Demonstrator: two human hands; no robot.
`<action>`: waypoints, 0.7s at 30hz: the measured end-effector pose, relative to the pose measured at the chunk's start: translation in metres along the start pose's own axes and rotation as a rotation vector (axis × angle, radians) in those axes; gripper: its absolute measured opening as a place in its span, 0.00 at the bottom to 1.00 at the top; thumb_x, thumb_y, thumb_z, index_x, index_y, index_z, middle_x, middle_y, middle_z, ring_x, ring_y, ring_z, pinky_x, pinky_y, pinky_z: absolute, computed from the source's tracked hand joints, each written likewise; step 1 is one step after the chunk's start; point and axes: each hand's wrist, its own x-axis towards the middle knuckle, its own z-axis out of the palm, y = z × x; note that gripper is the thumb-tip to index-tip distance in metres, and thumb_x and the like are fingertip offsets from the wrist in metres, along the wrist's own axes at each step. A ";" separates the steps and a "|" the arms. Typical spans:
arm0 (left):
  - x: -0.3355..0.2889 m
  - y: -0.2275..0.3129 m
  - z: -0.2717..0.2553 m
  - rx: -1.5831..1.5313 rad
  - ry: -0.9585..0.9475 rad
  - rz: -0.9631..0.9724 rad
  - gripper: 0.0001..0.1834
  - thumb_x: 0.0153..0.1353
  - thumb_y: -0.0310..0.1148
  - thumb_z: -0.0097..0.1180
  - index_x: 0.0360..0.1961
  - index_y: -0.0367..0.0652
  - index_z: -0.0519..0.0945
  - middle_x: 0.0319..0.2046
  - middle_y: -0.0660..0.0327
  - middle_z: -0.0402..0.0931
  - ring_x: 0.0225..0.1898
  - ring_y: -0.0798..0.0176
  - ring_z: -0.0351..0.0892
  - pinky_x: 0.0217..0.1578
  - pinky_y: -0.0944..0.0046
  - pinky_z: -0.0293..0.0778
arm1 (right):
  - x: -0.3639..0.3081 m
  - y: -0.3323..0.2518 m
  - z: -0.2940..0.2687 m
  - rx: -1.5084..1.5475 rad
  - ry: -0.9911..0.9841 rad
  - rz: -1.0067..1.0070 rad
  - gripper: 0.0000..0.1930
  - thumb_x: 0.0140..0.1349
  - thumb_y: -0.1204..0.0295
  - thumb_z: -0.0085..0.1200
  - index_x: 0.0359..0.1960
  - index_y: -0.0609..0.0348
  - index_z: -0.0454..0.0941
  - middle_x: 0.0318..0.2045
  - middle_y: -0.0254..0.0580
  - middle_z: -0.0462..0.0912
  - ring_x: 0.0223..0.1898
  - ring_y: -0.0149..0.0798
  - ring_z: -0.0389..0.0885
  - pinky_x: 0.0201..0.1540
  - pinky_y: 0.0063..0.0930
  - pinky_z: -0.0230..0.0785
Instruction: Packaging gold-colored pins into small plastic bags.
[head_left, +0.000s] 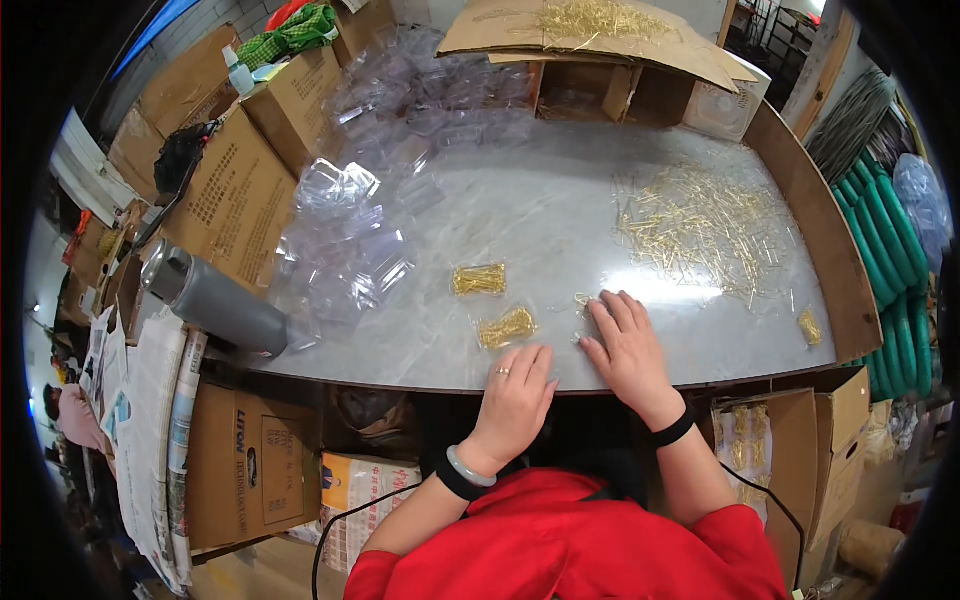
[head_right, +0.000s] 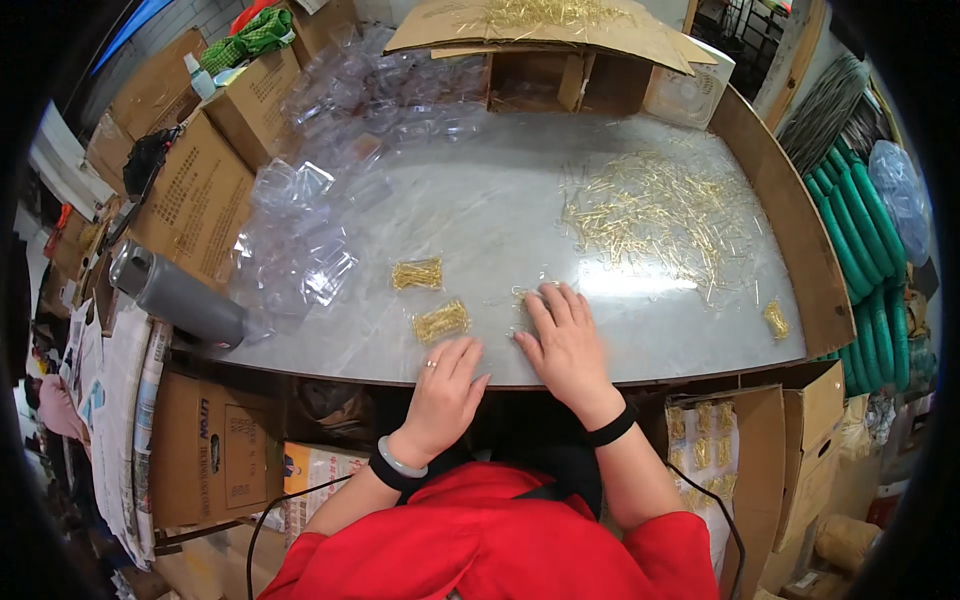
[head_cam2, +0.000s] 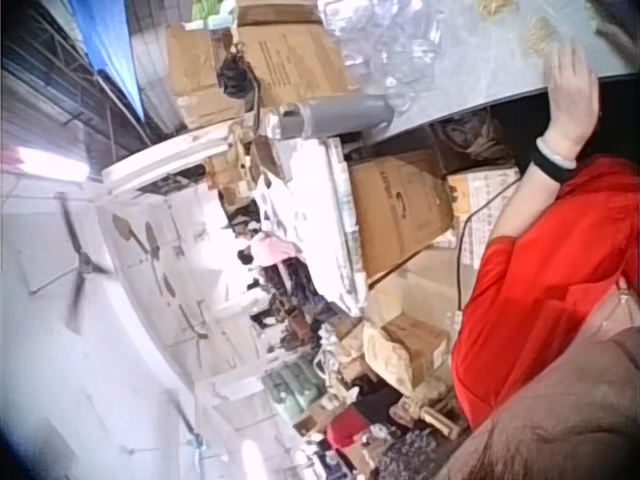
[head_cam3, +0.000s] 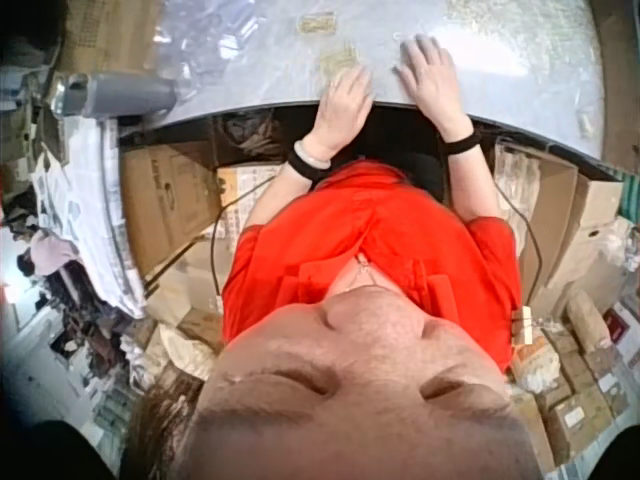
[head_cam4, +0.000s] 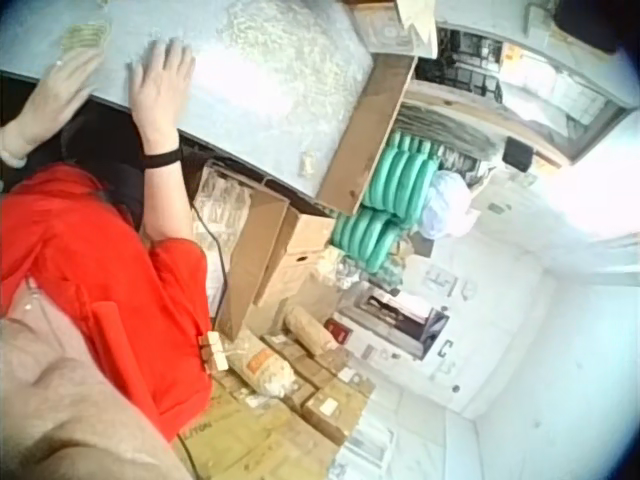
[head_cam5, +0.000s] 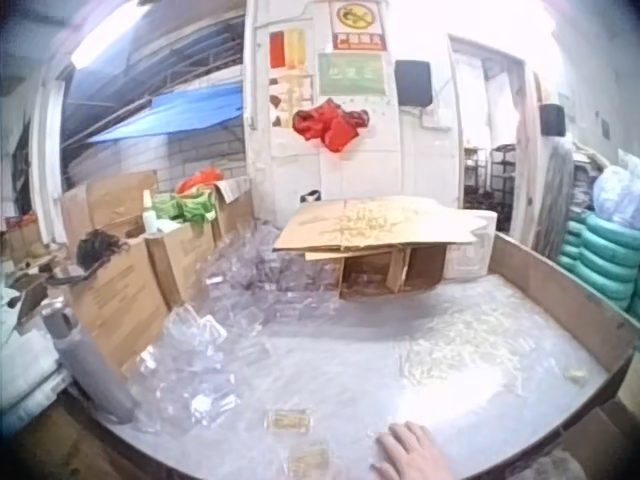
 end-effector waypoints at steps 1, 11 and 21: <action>0.005 0.000 0.002 0.027 -0.003 -0.011 0.23 0.61 0.27 0.63 0.56 0.29 0.76 0.56 0.44 0.73 0.58 0.39 0.71 0.60 0.48 0.69 | 0.001 0.001 0.002 0.041 0.001 -0.027 0.29 0.65 0.59 0.61 0.63 0.59 0.73 0.64 0.55 0.70 0.67 0.63 0.64 0.70 0.55 0.57; 0.029 0.007 0.008 0.118 -0.061 -0.094 0.20 0.59 0.27 0.64 0.53 0.33 0.79 0.53 0.48 0.74 0.54 0.41 0.72 0.56 0.48 0.69 | -0.034 0.019 -0.032 0.158 0.069 0.111 0.38 0.59 0.55 0.67 0.64 0.68 0.69 0.64 0.60 0.70 0.66 0.62 0.65 0.70 0.53 0.57; 0.037 0.003 0.030 -0.290 -0.152 0.020 0.20 0.62 0.24 0.59 0.56 0.34 0.77 0.53 0.48 0.75 0.54 0.40 0.73 0.56 0.50 0.71 | -0.036 0.005 -0.018 0.006 0.001 0.076 0.37 0.66 0.59 0.60 0.69 0.70 0.62 0.68 0.60 0.67 0.72 0.62 0.62 0.75 0.55 0.50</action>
